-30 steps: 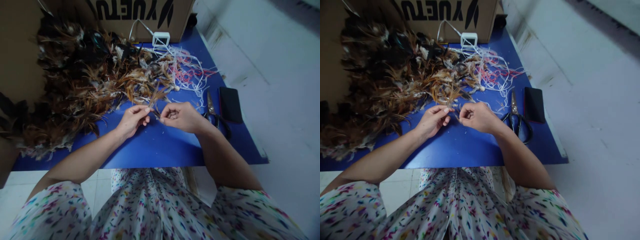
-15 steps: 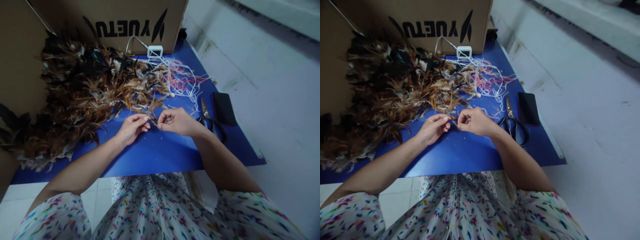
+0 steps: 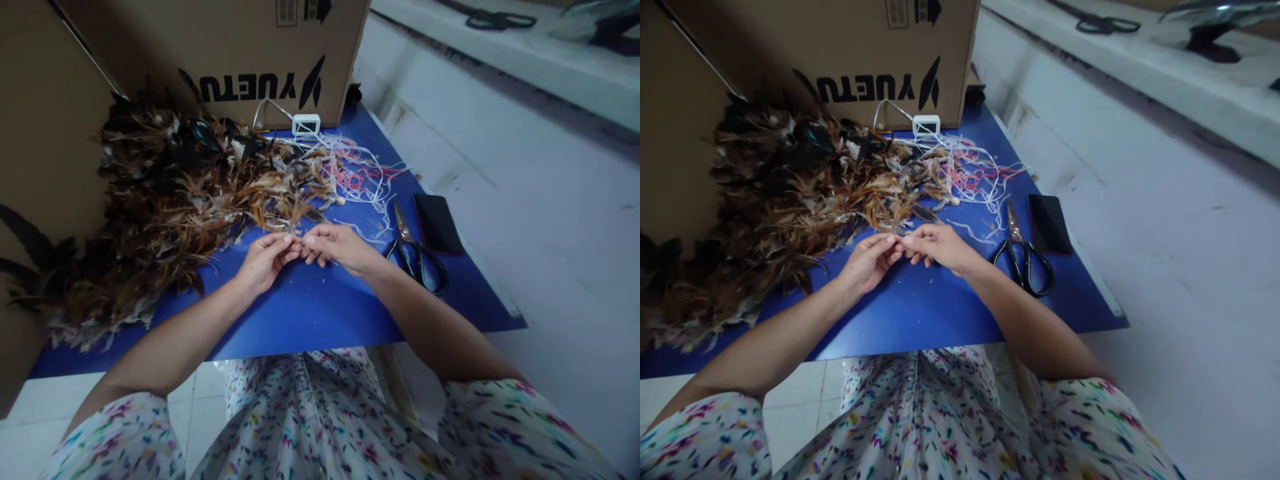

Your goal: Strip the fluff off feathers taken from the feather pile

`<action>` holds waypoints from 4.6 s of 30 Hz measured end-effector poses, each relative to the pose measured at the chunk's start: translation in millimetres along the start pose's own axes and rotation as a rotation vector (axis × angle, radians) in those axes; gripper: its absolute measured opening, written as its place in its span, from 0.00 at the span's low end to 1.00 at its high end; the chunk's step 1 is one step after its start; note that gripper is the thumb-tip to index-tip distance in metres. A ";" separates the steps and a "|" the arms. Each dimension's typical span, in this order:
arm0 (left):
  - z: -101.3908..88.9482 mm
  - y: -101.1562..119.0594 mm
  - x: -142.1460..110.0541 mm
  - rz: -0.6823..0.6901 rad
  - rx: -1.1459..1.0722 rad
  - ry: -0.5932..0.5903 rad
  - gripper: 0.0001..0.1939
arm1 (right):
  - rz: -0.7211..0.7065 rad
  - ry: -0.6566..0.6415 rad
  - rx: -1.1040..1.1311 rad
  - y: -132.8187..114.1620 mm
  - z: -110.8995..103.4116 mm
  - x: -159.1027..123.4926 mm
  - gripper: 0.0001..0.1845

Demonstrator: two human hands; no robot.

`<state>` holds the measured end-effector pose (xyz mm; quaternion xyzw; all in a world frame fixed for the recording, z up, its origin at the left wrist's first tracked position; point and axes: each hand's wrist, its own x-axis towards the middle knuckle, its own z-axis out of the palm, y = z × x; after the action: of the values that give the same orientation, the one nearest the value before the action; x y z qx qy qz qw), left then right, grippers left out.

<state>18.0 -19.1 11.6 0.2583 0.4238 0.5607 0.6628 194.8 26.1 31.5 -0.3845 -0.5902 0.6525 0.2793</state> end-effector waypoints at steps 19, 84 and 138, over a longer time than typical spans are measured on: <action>0.7 -3.1 0.1 -0.019 0.066 0.010 0.08 | -0.063 0.092 -0.187 0.2 -1.9 -1.4 0.09; 2.8 -3.5 -3.9 -0.168 0.034 -0.063 0.07 | -0.508 0.286 -0.482 13.1 7.1 -3.1 0.08; -4.1 -1.7 3.5 0.099 0.031 -0.004 0.08 | -0.098 0.000 -0.344 -1.0 -37.3 -3.6 0.10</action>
<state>15.5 -16.6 7.2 0.2902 0.4177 0.5857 0.6311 227.6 44.0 32.9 -0.3972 -0.7112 0.5276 0.2410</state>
